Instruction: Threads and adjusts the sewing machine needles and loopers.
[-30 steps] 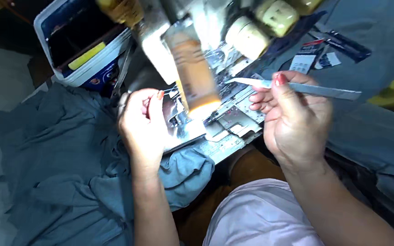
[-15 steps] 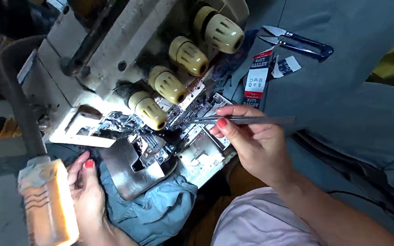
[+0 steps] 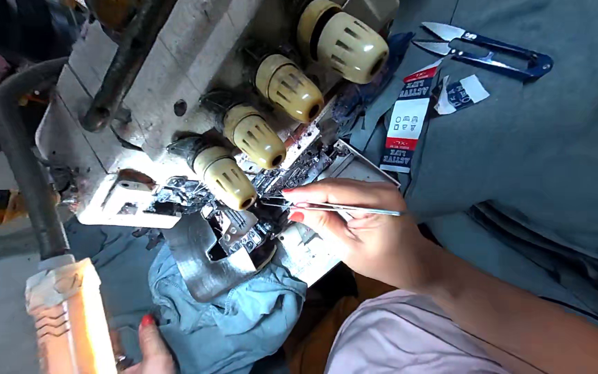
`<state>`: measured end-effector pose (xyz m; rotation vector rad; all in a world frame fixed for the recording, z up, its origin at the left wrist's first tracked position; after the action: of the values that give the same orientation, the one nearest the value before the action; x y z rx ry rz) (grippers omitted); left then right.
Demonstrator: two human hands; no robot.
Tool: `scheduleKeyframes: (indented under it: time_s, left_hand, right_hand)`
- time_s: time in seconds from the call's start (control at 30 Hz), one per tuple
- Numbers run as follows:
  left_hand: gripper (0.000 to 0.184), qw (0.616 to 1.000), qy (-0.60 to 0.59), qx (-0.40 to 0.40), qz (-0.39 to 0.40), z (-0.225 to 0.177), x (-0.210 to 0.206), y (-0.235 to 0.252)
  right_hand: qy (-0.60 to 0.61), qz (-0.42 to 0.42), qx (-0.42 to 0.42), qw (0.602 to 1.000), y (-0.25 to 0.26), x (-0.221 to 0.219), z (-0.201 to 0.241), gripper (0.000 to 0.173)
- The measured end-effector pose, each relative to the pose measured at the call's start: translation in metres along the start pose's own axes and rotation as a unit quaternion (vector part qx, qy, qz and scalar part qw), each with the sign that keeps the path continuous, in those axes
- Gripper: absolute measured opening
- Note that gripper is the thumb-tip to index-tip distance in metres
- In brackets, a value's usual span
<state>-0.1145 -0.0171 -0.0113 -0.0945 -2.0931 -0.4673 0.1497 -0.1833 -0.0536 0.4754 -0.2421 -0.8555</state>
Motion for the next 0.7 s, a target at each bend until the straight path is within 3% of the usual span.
scheduleKeyframes:
  time_s: [0.27, 0.4, 0.6, 0.7]
  left_hand:
    - [0.058, 0.982, -0.095, -0.156, 0.039, -0.004, -0.015, -0.018]
    - [0.047, 0.968, -0.088, -0.228, 0.056, -0.005, -0.021, -0.020]
    - [0.041, 0.964, -0.073, -0.245, 0.066, -0.007, -0.027, -0.026]
    - [0.039, 0.964, -0.080, -0.244, 0.068, -0.007, -0.027, -0.027]
  right_hand:
    - [0.014, 0.007, -0.004, 1.000, 0.009, -0.013, -0.005, 0.018]
    - [0.011, 0.013, 0.004, 1.000, 0.008, -0.015, -0.005, 0.018]
    - [-0.013, 0.023, 0.034, 0.999, 0.009, -0.018, -0.006, 0.017]
    - [0.038, -0.005, 0.001, 0.999, 0.008, -0.014, -0.006, 0.016]
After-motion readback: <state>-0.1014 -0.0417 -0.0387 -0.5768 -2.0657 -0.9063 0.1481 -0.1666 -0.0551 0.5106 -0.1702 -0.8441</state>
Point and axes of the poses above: each hand's wrist, its own y-axis towards the middle knuckle, its own x-axis out of the back of the hand, z = x × y, the point moved 1 cm from there along y, towards the middle knuckle, and after that the axes turned 2 degrees about z, right-handed, at the moved point
